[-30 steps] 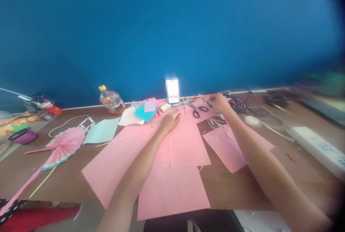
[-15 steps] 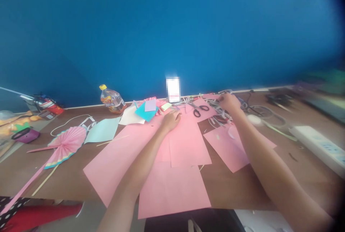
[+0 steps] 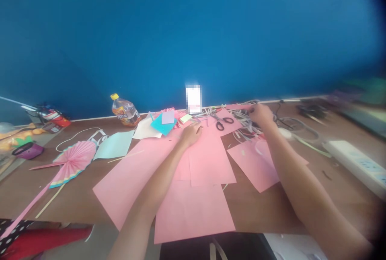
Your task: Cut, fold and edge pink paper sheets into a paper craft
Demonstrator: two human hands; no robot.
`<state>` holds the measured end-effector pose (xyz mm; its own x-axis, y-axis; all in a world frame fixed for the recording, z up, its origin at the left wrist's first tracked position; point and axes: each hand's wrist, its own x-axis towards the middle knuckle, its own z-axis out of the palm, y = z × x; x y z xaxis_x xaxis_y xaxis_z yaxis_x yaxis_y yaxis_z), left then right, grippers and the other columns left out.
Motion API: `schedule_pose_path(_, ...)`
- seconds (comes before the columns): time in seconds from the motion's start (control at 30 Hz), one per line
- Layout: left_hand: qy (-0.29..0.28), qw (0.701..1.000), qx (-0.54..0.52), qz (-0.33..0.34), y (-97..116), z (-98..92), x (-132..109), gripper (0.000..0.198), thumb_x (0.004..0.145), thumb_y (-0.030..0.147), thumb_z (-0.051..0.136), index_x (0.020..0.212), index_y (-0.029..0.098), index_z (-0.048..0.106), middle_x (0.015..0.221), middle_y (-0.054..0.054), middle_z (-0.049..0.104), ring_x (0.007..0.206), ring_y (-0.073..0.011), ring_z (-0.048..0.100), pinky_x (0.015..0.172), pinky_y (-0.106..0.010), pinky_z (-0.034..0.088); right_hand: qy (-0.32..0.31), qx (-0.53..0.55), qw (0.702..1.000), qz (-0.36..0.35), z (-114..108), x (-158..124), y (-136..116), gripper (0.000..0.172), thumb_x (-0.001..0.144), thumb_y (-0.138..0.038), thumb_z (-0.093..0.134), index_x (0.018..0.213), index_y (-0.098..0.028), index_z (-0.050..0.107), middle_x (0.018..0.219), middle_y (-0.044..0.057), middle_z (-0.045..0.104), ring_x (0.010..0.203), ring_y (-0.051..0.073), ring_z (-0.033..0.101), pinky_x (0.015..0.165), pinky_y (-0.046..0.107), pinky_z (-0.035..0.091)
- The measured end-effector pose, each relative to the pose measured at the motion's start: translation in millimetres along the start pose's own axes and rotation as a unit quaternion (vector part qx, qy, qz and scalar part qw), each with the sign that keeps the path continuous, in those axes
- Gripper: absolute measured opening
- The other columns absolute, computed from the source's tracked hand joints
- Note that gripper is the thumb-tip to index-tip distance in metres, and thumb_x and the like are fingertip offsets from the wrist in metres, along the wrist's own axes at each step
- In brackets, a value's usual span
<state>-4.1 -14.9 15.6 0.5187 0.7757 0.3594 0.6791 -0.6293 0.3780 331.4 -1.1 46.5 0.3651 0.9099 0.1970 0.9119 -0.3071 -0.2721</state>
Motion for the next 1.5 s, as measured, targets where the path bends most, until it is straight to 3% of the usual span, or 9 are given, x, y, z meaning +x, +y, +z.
schedule_pose_path(0.13, 0.002, 1.000, -0.001, -0.002, -1, 1.1, 0, 0.024, 0.090, 0.021, 0.039, 0.098, 0.019, 0.061, 0.104, -0.006, 0.065, 0.099, -0.0192, 0.059, 0.086, -0.031, 0.047, -0.009, -0.011, 1.000, 0.017, -7, -2, 0, 0.044, 0.069, -0.019, 0.055, 0.112, -0.021, 0.066, 0.101, 0.015, 0.067, 0.092, 0.029, 0.062, 0.073, 0.036, 0.046)
schedule_pose_path(0.47, 0.000, 1.000, -0.004, -0.003, -1, 1.0, 0, 0.024, 0.090, 0.022, 0.038, 0.098, 0.020, 0.061, 0.104, -0.006, 0.065, 0.100, -0.0193, 0.058, 0.086, -0.032, 0.047, -0.042, 0.014, 0.998, -0.045, -10, 8, 16, 0.045, 0.064, -0.011, 0.053, 0.105, -0.022, 0.067, 0.100, 0.010, 0.069, 0.090, 0.025, 0.063, 0.073, 0.030, 0.045)
schedule_pose_path(0.67, -0.007, 1.000, -0.001, -0.011, 0, 0.9, 0, 0.024, 0.089, 0.021, 0.039, 0.099, 0.019, 0.061, 0.104, -0.007, 0.065, 0.101, -0.0192, 0.057, 0.088, -0.033, 0.046, -0.048, 0.013, 0.997, -0.061, -5, 9, 6, 0.030, 0.066, -0.013, 0.054, 0.089, -0.021, 0.071, 0.096, 0.010, 0.069, 0.089, 0.027, 0.063, 0.073, 0.033, 0.045)
schedule_pose_path(0.77, -0.006, 1.000, -0.001, -0.010, -1, 0.7, 0, 0.024, 0.089, 0.021, 0.039, 0.099, 0.020, 0.061, 0.107, -0.007, 0.064, 0.102, -0.0193, 0.058, 0.088, -0.033, 0.047, -0.061, 0.051, 0.990, -0.119, -5, 5, -5, 0.026, 0.066, -0.011, 0.054, 0.084, -0.019, 0.071, 0.092, 0.008, 0.070, 0.088, 0.024, 0.063, 0.076, 0.030, 0.044)
schedule_pose_path(0.87, -0.009, 1.000, -0.004, -0.009, -2, 0.5, 0, 0.024, 0.090, 0.022, 0.039, 0.100, 0.020, 0.061, 0.108, -0.007, 0.064, 0.102, -0.0193, 0.058, 0.089, -0.033, 0.046, -0.119, 0.068, 0.972, -0.191, -6, 0, -15, 0.023, 0.064, -0.012, 0.055, 0.079, -0.019, 0.071, 0.083, 0.004, 0.071, 0.082, 0.019, 0.062, 0.073, 0.025, 0.043)
schedule_pose_path(1.03, -0.009, 1.000, -0.004, -0.013, -1, 0.8, -1, 0.025, 0.089, 0.021, 0.039, 0.100, 0.019, 0.061, 0.108, -0.007, 0.064, 0.102, -0.0196, 0.058, 0.090, -0.033, 0.046, -0.195, 0.073, 0.946, -0.249, -7, -8, -23, 0.014, 0.072, -0.022, 0.053, 0.067, -0.017, 0.066, 0.064, 0.000, 0.064, 0.062, 0.014, 0.055, 0.057, 0.023, 0.037)
schedule_pose_path(1.23, -0.012, 1.000, -0.007, -0.014, 0, -0.5, -1, 0.025, 0.089, 0.021, 0.039, 0.099, 0.020, 0.061, 0.108, -0.007, 0.064, 0.102, -0.0196, 0.058, 0.090, -0.033, 0.047, -0.154, 0.132, 0.949, -0.242, -15, -15, -33, 0.044, 0.085, -0.051, 0.045, 0.058, -0.018, 0.055, 0.054, 0.000, 0.054, 0.053, 0.013, 0.047, 0.052, 0.024, 0.034)
schedule_pose_path(1.4, -0.012, 1.000, -0.008, -0.010, 1, -1.1, 0, 0.024, 0.089, 0.021, 0.039, 0.098, 0.021, 0.061, 0.107, -0.006, 0.064, 0.103, -0.0197, 0.057, 0.090, -0.034, 0.047, -0.175, 0.156, 0.931, -0.281, -10, -12, -43, 0.022, 0.084, -0.033, 0.049, 0.082, -0.021, 0.067, 0.085, 0.002, 0.069, 0.079, 0.018, 0.060, 0.072, 0.026, 0.046)
schedule_pose_path(1.5, -0.016, 1.000, -0.007, -0.012, 0, -0.4, 0, 0.024, 0.089, 0.021, 0.039, 0.099, 0.021, 0.061, 0.107, -0.006, 0.064, 0.103, -0.0196, 0.057, 0.091, -0.034, 0.046, -0.219, 0.184, 0.905, -0.315, -9, -15, -46, 0.032, 0.077, -0.014, 0.048, 0.099, -0.025, 0.068, 0.105, 0.000, 0.069, 0.095, 0.018, 0.061, 0.086, 0.029, 0.046)
